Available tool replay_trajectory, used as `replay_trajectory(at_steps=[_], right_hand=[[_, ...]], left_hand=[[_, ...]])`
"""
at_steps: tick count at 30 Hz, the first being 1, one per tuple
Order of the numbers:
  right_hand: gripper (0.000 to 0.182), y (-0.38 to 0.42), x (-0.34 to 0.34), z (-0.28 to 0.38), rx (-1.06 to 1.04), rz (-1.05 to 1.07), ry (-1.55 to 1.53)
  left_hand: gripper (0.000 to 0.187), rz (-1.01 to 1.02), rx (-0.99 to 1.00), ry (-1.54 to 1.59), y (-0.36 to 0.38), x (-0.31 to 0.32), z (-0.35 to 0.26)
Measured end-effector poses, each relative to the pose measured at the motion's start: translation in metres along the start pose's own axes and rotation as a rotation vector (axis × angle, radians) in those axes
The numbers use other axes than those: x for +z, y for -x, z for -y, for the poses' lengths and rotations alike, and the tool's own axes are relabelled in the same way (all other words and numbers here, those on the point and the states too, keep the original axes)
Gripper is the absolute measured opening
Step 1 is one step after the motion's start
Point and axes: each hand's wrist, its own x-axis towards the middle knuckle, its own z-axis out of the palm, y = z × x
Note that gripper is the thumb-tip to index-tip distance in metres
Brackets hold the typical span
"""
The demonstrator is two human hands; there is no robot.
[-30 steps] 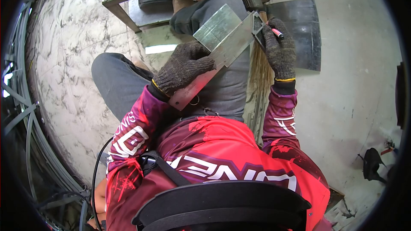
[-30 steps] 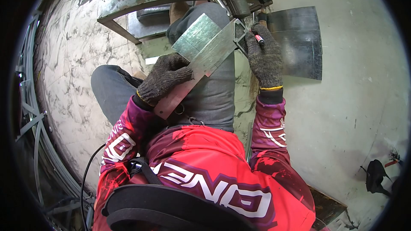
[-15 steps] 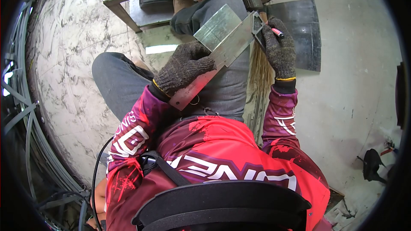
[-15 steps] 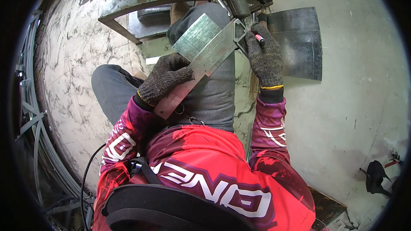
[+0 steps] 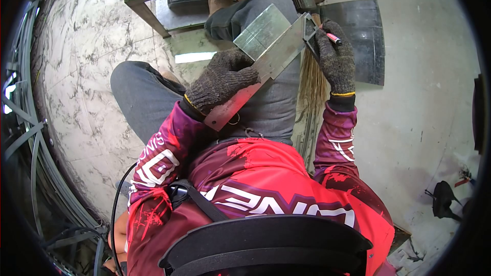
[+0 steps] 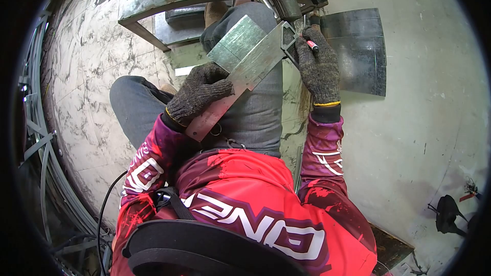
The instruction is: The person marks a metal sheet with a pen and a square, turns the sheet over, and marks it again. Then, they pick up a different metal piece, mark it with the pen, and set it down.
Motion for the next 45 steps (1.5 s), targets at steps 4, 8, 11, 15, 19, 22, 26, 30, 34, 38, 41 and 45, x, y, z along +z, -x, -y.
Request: replay_trajectory(at_steps=[4,8,11,15,19,22,26,30,34,38,41,45], right_hand=[[0.023,0.000,-0.001,-0.001,-0.019,0.006,0.000],[0.023,0.000,-0.001,-0.001,-0.014,0.014,-0.007],[0.022,-0.001,0.000,-0.002,-0.009,0.014,-0.004],[0.020,-0.003,-0.005,-0.002,0.009,0.057,0.004],[0.016,-0.013,-0.020,0.006,0.000,-0.087,-0.069],[0.011,-0.032,-0.042,0.034,0.060,-0.104,-0.305],[0.015,-0.052,-0.055,0.076,0.227,0.199,-0.518],[0.019,-0.051,-0.033,0.098,0.222,0.535,-0.628],[0.027,-0.053,-0.014,0.105,0.126,0.771,-0.470],[0.026,-0.047,-0.001,0.092,-0.114,0.757,-0.344],[0.025,-0.045,0.000,0.099,-0.187,0.795,-0.327],[0.026,-0.044,0.005,0.096,-0.289,0.784,-0.290]], left_hand=[[0.035,0.002,-0.006,0.001,0.001,0.000,-0.001],[0.034,0.000,-0.010,0.008,0.001,0.000,-0.004],[0.034,0.003,-0.009,-0.011,0.001,-0.001,-0.006],[0.033,-0.002,0.009,0.007,0.001,0.000,-0.002],[0.035,0.003,-0.009,-0.023,0.003,-0.001,0.000],[0.037,0.006,0.021,-0.069,0.002,-0.002,0.002],[0.038,0.015,0.041,-0.096,0.002,-0.001,-0.010],[0.036,-0.012,0.062,0.031,0.003,0.002,-0.002],[0.033,-0.017,0.030,0.023,0.003,0.002,0.002],[0.031,-0.001,0.041,0.067,0.001,0.002,0.007],[0.030,0.012,0.033,0.047,0.003,0.000,0.000],[0.030,0.010,0.029,0.043,0.003,0.000,0.001]])
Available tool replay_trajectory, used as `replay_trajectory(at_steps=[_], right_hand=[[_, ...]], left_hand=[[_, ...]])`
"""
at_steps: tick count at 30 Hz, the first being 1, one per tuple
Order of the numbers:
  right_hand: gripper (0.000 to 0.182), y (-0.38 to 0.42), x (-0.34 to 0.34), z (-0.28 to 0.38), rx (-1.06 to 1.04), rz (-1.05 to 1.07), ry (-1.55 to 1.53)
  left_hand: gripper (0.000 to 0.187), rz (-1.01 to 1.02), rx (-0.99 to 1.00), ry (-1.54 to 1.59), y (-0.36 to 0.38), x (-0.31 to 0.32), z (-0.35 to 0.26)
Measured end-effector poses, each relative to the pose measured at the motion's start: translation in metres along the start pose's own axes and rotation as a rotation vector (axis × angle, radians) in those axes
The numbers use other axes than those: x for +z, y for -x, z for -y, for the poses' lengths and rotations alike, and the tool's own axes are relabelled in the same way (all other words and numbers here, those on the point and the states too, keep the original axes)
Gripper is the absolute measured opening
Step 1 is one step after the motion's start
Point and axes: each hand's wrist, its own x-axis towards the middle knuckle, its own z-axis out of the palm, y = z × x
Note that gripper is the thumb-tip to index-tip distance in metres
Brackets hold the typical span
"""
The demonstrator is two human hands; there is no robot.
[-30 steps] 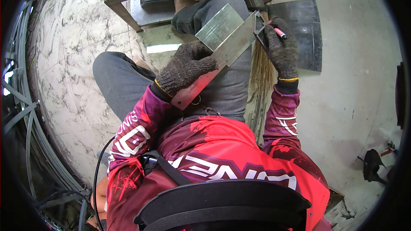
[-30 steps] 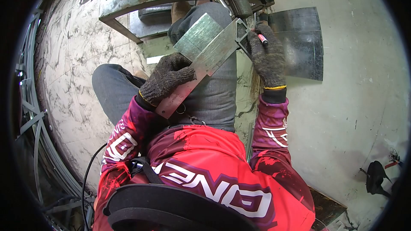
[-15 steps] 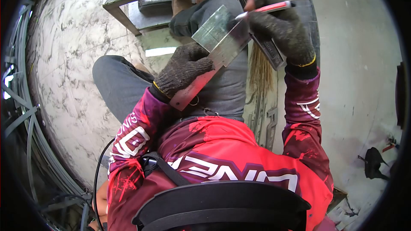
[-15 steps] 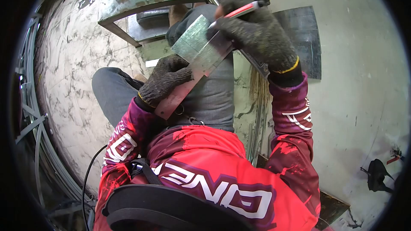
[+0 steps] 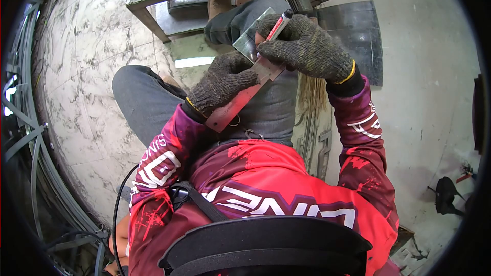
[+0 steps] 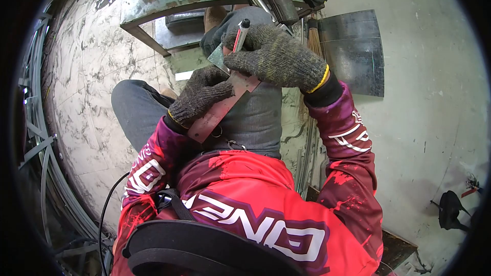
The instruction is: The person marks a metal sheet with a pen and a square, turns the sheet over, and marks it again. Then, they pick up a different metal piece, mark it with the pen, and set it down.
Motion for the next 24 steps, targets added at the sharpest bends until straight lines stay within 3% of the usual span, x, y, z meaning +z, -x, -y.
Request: replay_trajectory(at_steps=[11,14,24], right_hand=[[0.028,-0.0020,0.0039,-0.0062,-0.084,0.003,0.117],[0.028,-0.0006,0.0009,-0.0090,0.041,0.127,0.117],[0.027,-0.0010,0.0034,-0.0088,-0.009,0.097,0.069]], left_hand=[[0.030,-0.005,0.001,-0.044,-0.0008,-0.0003,0.0007],[0.030,-0.005,-0.008,-0.055,0.0001,-0.0005,-0.0033],[0.030,-0.021,0.020,-0.047,-0.0008,-0.0002,0.0004]])
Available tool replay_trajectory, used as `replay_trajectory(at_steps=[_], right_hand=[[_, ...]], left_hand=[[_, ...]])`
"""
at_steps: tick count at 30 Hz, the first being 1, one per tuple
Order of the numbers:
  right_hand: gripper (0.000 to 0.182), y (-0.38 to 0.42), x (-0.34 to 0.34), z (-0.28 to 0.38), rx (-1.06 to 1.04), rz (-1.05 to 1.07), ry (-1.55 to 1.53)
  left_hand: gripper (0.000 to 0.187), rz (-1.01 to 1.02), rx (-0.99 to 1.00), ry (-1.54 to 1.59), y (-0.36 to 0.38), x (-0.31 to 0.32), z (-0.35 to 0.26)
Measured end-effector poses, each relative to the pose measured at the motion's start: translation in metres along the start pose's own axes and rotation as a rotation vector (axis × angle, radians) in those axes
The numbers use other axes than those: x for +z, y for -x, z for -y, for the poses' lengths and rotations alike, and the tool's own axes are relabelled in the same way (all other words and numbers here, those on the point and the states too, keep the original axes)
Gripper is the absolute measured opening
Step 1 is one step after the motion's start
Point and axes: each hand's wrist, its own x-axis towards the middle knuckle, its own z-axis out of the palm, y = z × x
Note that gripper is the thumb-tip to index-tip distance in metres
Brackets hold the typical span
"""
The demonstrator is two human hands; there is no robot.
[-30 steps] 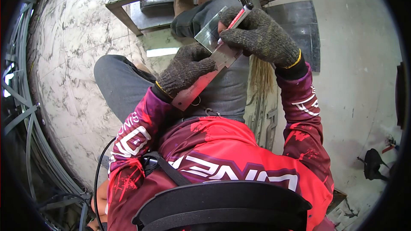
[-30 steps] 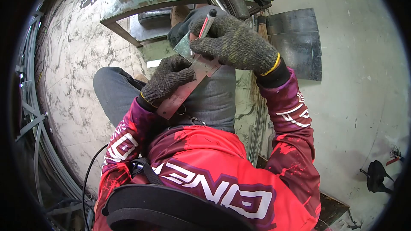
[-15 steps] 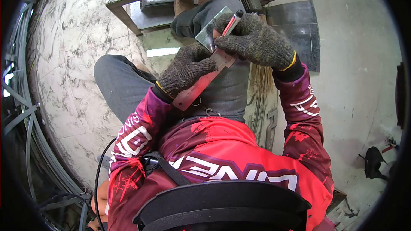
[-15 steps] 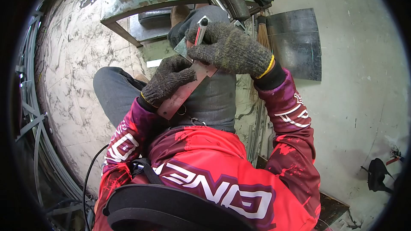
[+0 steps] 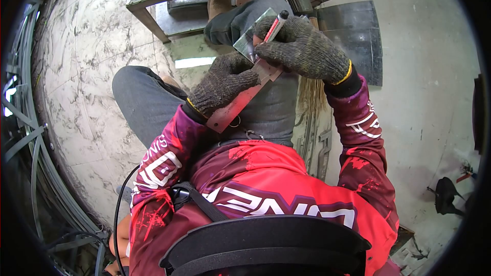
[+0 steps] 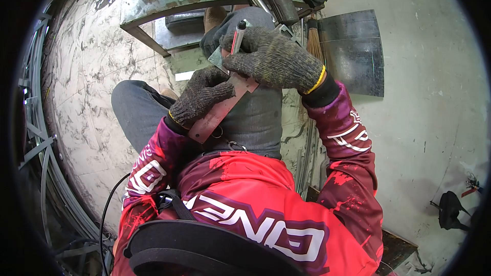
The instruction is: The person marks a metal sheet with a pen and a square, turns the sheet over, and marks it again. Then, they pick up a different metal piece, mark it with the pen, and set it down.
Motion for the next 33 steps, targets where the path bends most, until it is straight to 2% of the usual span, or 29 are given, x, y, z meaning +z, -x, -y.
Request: replay_trajectory(at_steps=[6,8,15,17,21,24,27,28,30,33], right_hand=[[0.028,-0.001,0.000,0.008,-0.023,-0.117,-0.013],[0.028,0.000,0.002,0.002,0.085,0.024,-0.054],[0.033,0.000,0.001,0.000,0.035,0.034,0.018],[0.033,-0.001,0.000,-0.003,0.096,0.037,-0.077],[0.029,-0.001,-0.004,-0.003,0.121,0.018,-0.077],[0.026,-0.001,-0.010,0.005,0.214,-0.053,-0.053],[0.026,-0.003,-0.023,0.014,0.430,-0.173,-0.289],[0.026,-0.002,-0.026,0.010,0.431,-0.174,-0.287],[0.026,0.001,-0.034,-0.005,0.369,-0.314,-0.169],[0.029,0.004,-0.050,-0.019,0.316,-0.355,-0.085]], left_hand=[[0.030,-0.016,-0.001,0.025,0.001,0.001,-0.002],[0.030,-0.025,-0.008,0.020,0.001,0.002,-0.001],[0.032,0.002,0.005,0.022,0.002,0.000,-0.009],[0.032,0.004,-0.023,0.012,0.002,0.000,-0.006],[0.033,0.018,-0.071,0.042,0.002,0.000,-0.003],[0.033,0.014,-0.022,0.025,0.000,0.000,-0.002],[0.032,0.005,0.019,0.073,0.002,0.002,-0.008],[0.032,0.006,0.021,0.073,0.001,0.001,-0.009],[0.033,0.019,0.009,-0.079,0.000,-0.001,-0.010],[0.034,0.031,-0.011,-0.074,0.000,-0.002,-0.007]])
